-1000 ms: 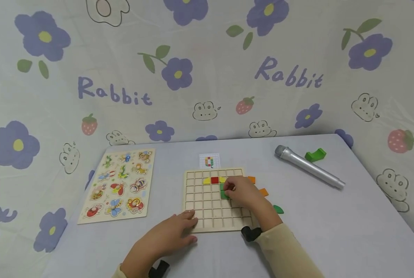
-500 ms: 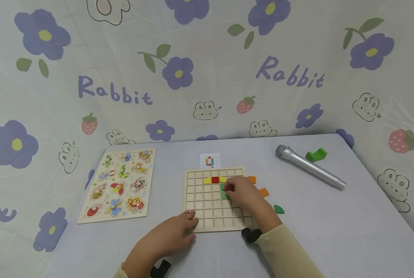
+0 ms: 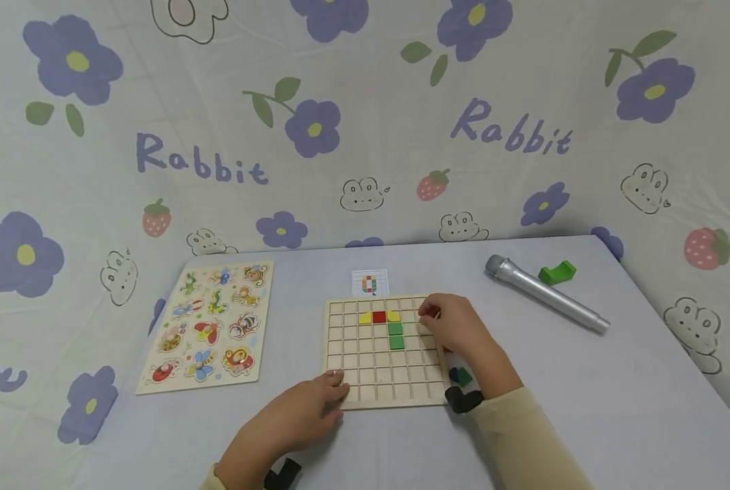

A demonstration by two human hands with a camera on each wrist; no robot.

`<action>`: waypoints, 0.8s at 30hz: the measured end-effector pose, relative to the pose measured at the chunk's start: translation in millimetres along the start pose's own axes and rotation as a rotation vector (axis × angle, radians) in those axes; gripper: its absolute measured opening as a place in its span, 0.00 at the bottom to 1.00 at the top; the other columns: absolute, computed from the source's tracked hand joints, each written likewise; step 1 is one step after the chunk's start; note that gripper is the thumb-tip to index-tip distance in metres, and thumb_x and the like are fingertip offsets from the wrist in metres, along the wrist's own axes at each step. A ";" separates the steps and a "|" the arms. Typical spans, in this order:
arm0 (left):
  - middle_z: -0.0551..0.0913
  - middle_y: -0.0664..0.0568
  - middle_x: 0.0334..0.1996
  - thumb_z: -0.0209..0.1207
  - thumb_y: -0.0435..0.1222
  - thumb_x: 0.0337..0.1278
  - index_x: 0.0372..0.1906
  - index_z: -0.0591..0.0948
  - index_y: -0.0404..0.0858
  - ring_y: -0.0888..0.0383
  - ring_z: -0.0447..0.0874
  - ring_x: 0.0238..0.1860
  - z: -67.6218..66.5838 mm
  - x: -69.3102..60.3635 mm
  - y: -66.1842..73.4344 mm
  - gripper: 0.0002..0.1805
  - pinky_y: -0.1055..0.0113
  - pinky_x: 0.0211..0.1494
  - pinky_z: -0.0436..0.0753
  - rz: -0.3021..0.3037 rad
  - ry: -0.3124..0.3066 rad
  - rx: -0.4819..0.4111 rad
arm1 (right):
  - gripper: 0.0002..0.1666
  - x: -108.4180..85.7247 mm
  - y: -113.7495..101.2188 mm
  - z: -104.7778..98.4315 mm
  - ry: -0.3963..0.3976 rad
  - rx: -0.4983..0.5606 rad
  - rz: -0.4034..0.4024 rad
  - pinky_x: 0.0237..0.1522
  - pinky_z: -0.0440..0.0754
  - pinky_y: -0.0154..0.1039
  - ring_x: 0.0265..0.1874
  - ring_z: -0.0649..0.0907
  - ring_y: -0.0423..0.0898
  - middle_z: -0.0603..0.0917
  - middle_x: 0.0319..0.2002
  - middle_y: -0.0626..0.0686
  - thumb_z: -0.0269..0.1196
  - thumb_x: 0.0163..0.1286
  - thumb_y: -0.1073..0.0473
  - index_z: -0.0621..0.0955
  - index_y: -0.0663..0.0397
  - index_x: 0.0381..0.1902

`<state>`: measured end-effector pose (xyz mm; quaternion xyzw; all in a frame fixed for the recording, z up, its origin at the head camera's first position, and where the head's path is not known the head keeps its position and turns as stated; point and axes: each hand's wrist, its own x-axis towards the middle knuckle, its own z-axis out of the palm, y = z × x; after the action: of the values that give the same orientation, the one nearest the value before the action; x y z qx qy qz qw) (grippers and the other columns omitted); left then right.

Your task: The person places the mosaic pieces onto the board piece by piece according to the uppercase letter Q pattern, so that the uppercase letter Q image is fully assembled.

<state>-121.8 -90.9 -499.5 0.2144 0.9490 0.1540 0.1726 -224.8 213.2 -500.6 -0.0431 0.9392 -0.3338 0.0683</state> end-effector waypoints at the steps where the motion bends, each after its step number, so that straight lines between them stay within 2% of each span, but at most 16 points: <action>1: 0.77 0.52 0.79 0.67 0.42 0.75 0.72 0.84 0.43 0.52 0.72 0.81 -0.1 0.1 0.0 0.25 0.50 0.83 0.75 0.002 0.004 0.001 | 0.10 1.5 4.2 -6.5 0.005 -0.005 0.013 0.44 0.88 0.45 0.46 0.83 0.53 0.88 0.47 0.56 0.66 0.80 0.60 0.87 0.56 0.54; 5: 0.77 0.52 0.79 0.65 0.41 0.76 0.71 0.84 0.42 0.53 0.73 0.81 -0.6 -0.3 0.1 0.24 0.51 0.84 0.74 0.003 0.012 -0.009 | 0.13 6.9 18.3 -28.5 0.004 -0.038 0.047 0.49 0.89 0.49 0.50 0.83 0.56 0.87 0.51 0.59 0.64 0.80 0.60 0.86 0.58 0.57; 9: 0.77 0.53 0.79 0.64 0.41 0.77 0.71 0.84 0.42 0.54 0.72 0.82 -0.9 -0.9 0.1 0.23 0.51 0.84 0.74 0.001 0.013 -0.029 | 0.15 14.6 29.8 -37.0 -0.043 -0.064 0.081 0.50 0.89 0.50 0.49 0.82 0.57 0.86 0.52 0.61 0.64 0.79 0.60 0.86 0.60 0.58; 15: 0.76 0.53 0.79 0.63 0.41 0.77 0.72 0.84 0.42 0.54 0.72 0.82 0.1 -0.1 -1.1 0.23 0.51 0.85 0.73 0.007 0.005 -0.049 | 0.17 26.0 43.6 -28.7 -0.153 -0.049 0.141 0.46 0.87 0.42 0.46 0.81 0.54 0.85 0.49 0.59 0.68 0.77 0.58 0.86 0.59 0.59; 24: 0.76 0.53 0.79 0.63 0.41 0.77 0.72 0.84 0.42 0.53 0.72 0.82 0.6 -0.2 -2.3 0.24 0.51 0.85 0.73 0.012 0.008 -0.044 | 0.13 31.9 45.8 -18.5 -0.124 -0.058 0.126 0.43 0.87 0.41 0.43 0.82 0.52 0.86 0.46 0.58 0.69 0.76 0.59 0.86 0.59 0.53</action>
<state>-122.2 -92.8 -500.8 0.2157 0.9447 0.1769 0.1725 -260.8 256.1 -518.6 -0.0063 0.9432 -0.2983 0.1458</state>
